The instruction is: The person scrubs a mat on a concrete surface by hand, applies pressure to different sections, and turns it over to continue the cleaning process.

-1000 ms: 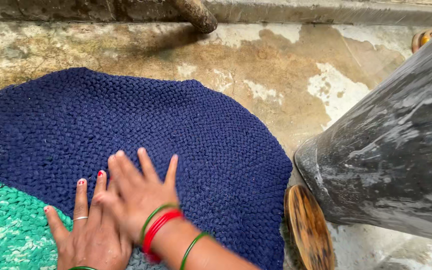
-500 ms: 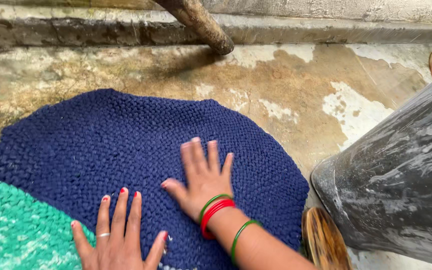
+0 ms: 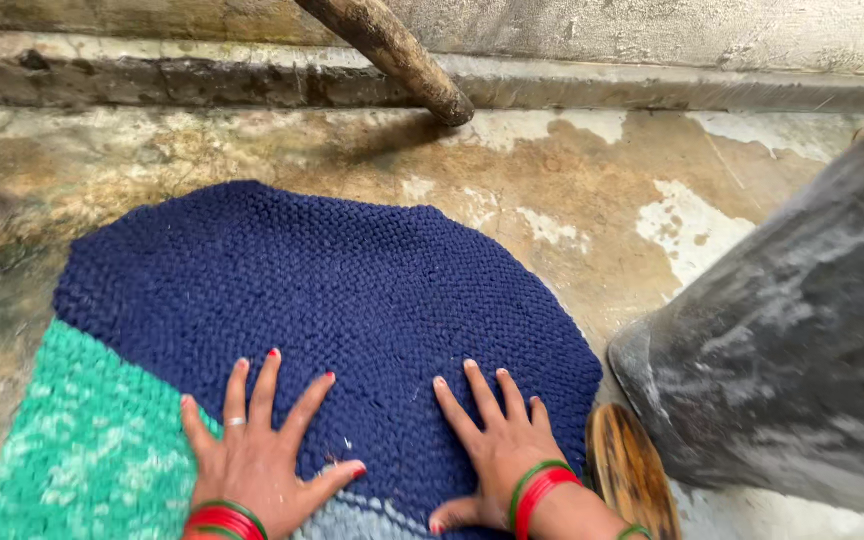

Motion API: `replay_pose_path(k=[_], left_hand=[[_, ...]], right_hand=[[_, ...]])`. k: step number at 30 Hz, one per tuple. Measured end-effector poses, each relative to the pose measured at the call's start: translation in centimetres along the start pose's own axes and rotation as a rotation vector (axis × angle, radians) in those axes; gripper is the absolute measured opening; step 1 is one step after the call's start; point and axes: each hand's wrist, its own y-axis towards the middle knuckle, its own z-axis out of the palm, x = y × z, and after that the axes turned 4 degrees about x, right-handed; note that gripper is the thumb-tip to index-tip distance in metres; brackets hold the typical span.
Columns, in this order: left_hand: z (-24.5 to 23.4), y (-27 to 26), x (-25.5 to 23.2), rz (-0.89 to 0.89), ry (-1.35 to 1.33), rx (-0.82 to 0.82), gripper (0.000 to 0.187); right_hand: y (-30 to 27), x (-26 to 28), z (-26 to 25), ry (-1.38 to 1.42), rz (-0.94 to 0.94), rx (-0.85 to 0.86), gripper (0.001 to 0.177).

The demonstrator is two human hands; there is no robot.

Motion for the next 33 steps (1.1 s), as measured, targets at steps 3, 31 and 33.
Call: replay_pose_path(k=[3,31,33], left_hand=[[-2.3,1.7,-0.9,-0.143,0.14,0.616,0.101],[-17.7,12.7,-6.9,-0.431,-1.126,-0.044,0.021],[-17.0,9.1,-7.1,-0.379,-1.009,-0.006,0.017]], right_hand=[[-0.9,0.4,0.4,0.022,-0.003,-0.14,0.144],[-4.5,2.6,-1.8,1.51,-0.637,-1.17,0.041],[-4.7,2.2,2.4,1.409,-0.416,-1.11,0.045]])
